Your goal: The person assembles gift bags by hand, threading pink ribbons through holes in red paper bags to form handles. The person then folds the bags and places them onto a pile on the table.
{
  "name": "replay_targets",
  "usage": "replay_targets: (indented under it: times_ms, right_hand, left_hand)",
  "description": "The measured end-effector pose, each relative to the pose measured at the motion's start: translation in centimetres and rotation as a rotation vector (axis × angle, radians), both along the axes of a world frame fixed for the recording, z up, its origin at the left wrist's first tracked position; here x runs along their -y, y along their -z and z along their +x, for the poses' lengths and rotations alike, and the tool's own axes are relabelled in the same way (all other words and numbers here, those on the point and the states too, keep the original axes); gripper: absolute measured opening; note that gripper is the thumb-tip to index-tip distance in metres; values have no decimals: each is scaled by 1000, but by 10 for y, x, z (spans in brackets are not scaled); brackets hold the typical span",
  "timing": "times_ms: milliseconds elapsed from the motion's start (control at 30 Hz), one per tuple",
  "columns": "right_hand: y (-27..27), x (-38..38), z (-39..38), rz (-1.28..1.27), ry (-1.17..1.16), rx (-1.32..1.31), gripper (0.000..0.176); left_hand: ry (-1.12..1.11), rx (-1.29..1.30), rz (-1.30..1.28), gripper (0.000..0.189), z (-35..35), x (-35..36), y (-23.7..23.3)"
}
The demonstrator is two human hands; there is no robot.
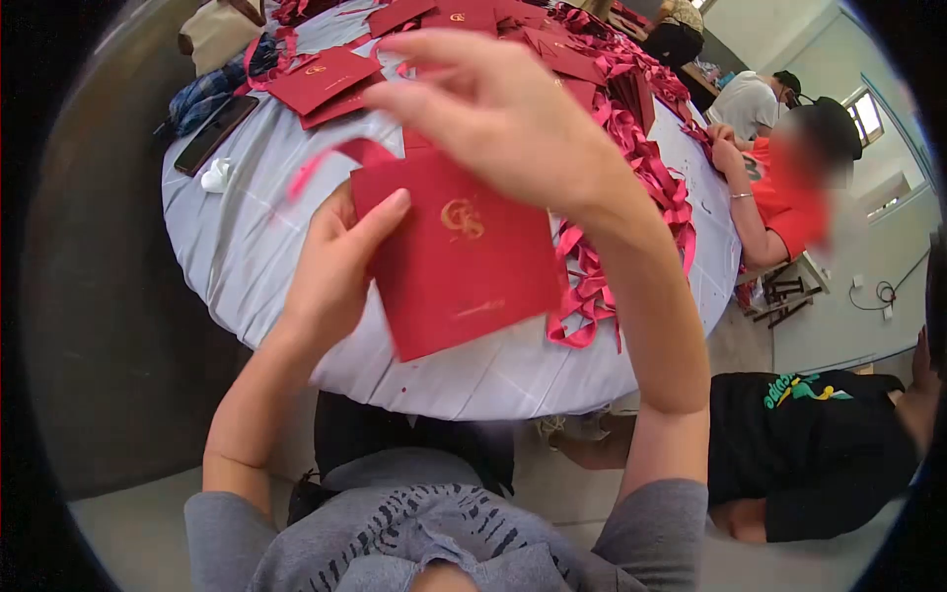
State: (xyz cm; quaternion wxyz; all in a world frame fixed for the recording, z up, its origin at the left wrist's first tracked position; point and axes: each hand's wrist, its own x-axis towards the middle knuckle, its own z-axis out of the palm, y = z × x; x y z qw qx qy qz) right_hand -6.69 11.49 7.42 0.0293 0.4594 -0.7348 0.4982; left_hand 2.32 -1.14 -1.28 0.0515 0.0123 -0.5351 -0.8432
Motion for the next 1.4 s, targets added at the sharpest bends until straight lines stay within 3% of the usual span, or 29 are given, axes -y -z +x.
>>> replay_targets:
  times_ms: [67, 133, 200, 267, 300, 367, 400, 467, 533, 600, 733, 833, 933, 1100, 1233, 1300, 1400]
  right_hand:
    - [14, -19, -34, -33, 264, -363, 39]
    - [35, -46, -55, 52, 273, -209, 30]
    - [58, -71, -63, 319, 310, -57, 22]
    - [87, -86, -69, 516, 374, -140, 19]
    - [100, -90, -71, 529, 339, -136, 21]
    - [116, -93, -72, 467, 201, -104, 24]
    - [124, -92, -72, 478, 198, -179, 24]
    - [132, -84, -68, 498, 222, -262, 19]
    - [133, -81, -66, 523, 220, -308, 18]
    - [129, -79, -62, 582, 237, -315, 17]
    - [118, -79, -59, 567, 197, -579, 16]
    - [94, -80, -48, 309, 300, -248, 13]
    - [66, -80, -27, -120, 192, 286, 9]
    - [54, -79, -3, -239, 87, 422, 18]
    - [58, -75, 21, 145, 302, 224, 25]
    - [60, -70, 29, 306, 362, -135, 31]
    - [65, -66, 28, 280, 427, -254, 24]
  left_hand:
    - [73, 126, 52, 31, -3, 21, 18]
    - [44, 207, -32, 32, -3, 32, 32]
    - [30, 197, -115, 34, -1, 40, 40]
    - [-46, 59, -783, 36, -8, 55, 62]
    - [-51, 63, -778, 36, -6, 52, 51]
    - [-105, 229, -1254, 37, 0, 43, 17]
    - [-117, 242, -1250, 37, -2, 47, 23]
    - [-377, -156, -1575, 36, -7, 59, 39]
    - [-316, -157, -1536, 34, -9, 57, 33]
    - [-169, -421, -1505, 33, -17, 57, 42]
    - [-14, -372, -1554, 29, -32, 61, 49]
    - [8, -307, -1453, 25, -35, 62, 42]
    - [26, -293, -1345, 23, -39, 64, 36]
    - [11, -412, -1336, 24, -36, 53, 9]
    - [0, -480, -1388, 24, -32, 46, -3]
    - [-8, -487, -1419, 24, -29, 43, -8]
    - [8, -548, -1364, 23, -23, 41, -14]
